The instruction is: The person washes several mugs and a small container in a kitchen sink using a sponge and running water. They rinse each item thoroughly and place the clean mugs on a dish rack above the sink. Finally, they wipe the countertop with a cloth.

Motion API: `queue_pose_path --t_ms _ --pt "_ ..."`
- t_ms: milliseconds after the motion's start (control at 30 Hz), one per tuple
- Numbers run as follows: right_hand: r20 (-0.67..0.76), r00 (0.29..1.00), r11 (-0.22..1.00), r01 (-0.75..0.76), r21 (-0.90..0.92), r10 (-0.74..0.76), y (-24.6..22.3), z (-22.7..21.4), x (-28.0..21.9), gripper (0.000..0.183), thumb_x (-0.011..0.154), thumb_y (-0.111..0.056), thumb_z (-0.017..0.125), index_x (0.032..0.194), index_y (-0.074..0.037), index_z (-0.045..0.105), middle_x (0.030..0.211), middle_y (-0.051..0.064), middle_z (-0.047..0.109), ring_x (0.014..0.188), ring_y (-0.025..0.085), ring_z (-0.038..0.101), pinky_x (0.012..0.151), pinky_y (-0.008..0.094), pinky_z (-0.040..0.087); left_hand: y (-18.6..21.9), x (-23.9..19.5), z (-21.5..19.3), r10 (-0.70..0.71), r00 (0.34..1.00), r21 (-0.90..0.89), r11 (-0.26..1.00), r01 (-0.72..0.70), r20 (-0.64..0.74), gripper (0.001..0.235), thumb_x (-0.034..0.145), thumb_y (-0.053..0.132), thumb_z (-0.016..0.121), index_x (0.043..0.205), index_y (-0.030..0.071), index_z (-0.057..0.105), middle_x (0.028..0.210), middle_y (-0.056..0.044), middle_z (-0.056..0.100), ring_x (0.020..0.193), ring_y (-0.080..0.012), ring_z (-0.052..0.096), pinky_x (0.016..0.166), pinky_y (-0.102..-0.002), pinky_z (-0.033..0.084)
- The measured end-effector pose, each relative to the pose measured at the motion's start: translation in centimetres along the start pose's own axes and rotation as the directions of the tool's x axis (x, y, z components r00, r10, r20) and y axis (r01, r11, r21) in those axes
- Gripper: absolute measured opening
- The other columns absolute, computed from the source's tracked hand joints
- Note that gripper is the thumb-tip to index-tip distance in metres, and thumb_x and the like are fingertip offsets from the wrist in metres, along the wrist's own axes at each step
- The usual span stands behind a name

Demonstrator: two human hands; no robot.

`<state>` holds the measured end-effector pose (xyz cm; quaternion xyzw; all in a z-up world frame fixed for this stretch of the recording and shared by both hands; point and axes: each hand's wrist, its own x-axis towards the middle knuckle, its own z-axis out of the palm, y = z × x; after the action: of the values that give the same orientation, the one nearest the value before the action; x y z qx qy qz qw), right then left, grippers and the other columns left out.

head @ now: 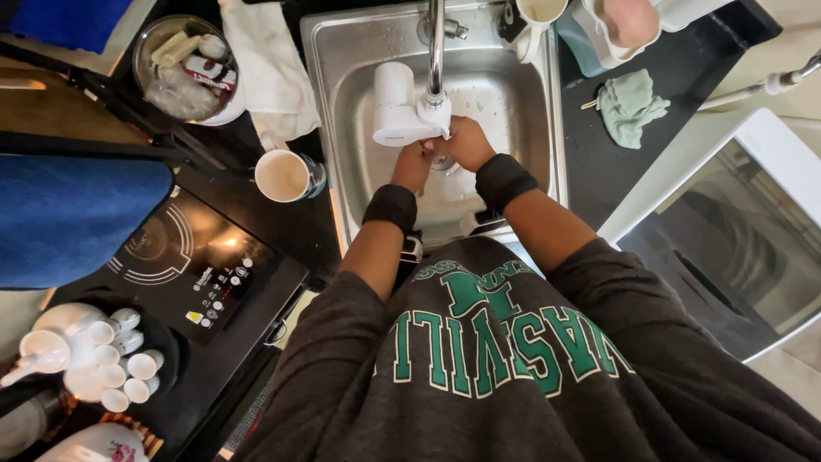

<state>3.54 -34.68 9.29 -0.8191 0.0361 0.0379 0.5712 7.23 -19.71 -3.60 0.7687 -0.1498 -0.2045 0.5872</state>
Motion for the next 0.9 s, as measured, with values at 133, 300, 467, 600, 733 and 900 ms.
queue_pose_path --t_ms 133,300,467,600,733,900 --pt "-0.081 0.994 0.997 -0.069 0.029 0.071 4.3 0.2 0.5 0.017 0.093 -0.012 0.078 0.102 0.003 0.076 0.085 0.011 0.076 0.076 0.012 0.066 0.069 0.030 0.056 1.1 0.2 -1.0 0.090 0.991 -0.158 0.985 -0.074 0.100 0.025 0.093 0.007 0.058 0.116 0.001 0.064 0.108 -0.015 0.075 0.103 -0.0280 0.076 0.091 -0.039 0.057" --pt "-0.202 0.973 0.957 -0.055 0.284 0.115 6.3 -2.8 0.3 0.011 0.092 -0.008 0.071 0.098 0.001 0.074 0.089 0.009 0.076 0.079 0.014 0.075 0.071 0.028 0.060 -1.4 -0.6 -1.1 0.024 0.981 0.087 0.995 -0.042 0.191 0.024 0.098 0.014 0.059 0.116 -0.001 0.067 0.105 -0.020 0.073 0.094 -0.0295 0.071 0.084 -0.041 0.056" --pt "-0.288 0.958 0.959 0.074 0.273 0.008 1.3 -7.4 -2.4 0.010 0.096 -0.006 0.069 0.102 0.001 0.074 0.097 0.008 0.074 0.088 0.015 0.078 0.078 0.031 0.065 -4.0 -2.7 -3.9 -0.264 0.897 0.351 0.927 0.134 0.354 0.028 0.101 0.025 0.062 0.114 0.003 0.072 0.094 -0.018 0.077 0.085 -0.0282 0.074 0.081 -0.043 0.058" --pt "-0.238 0.951 0.888 0.070 -0.454 -0.197 -3.9 -8.9 -5.4 0.005 0.101 -0.008 0.073 0.102 -0.003 0.073 0.097 0.012 0.075 0.088 0.027 0.073 0.077 0.039 0.058 -6.1 -4.6 -6.6 -0.261 0.890 0.568 0.823 0.004 0.373 0.034 0.095 0.027 0.061 0.126 0.018 0.072 0.117 -0.013 0.074 0.109 -0.0299 0.068 0.096 -0.047 0.052" --pt "-0.135 0.871 0.725 0.295 -0.623 -0.472 -7.4 -9.6 -7.0 0.008 0.095 0.001 0.071 0.102 -0.004 0.070 0.105 0.017 0.069 0.098 0.037 0.068 0.082 0.043 0.056 -1.6 -7.9 -9.4 -0.491 0.814 0.895 0.440 -0.077 0.311 0.059 0.087 0.038 0.069 0.142 0.026 0.053 0.153 -0.005 0.047 0.148 -0.0389 0.026 0.114 -0.077 0.012" --pt "-0.210 0.788 0.687 0.333 -0.646 -0.579 -11.7 -13.5 -5.5 0.016 0.095 0.008 0.064 0.104 -0.004 0.070 0.107 0.014 0.069 0.098 0.033 0.068 0.083 0.040 0.055 2.3 -12.3 -12.3 -0.537 0.766 0.930 0.296 -0.219 0.352 0.084 0.073 0.056 0.082 0.147 0.028 0.055 0.161 -0.010 0.040 0.158 -0.0396 0.013 0.118 -0.074 -0.002"
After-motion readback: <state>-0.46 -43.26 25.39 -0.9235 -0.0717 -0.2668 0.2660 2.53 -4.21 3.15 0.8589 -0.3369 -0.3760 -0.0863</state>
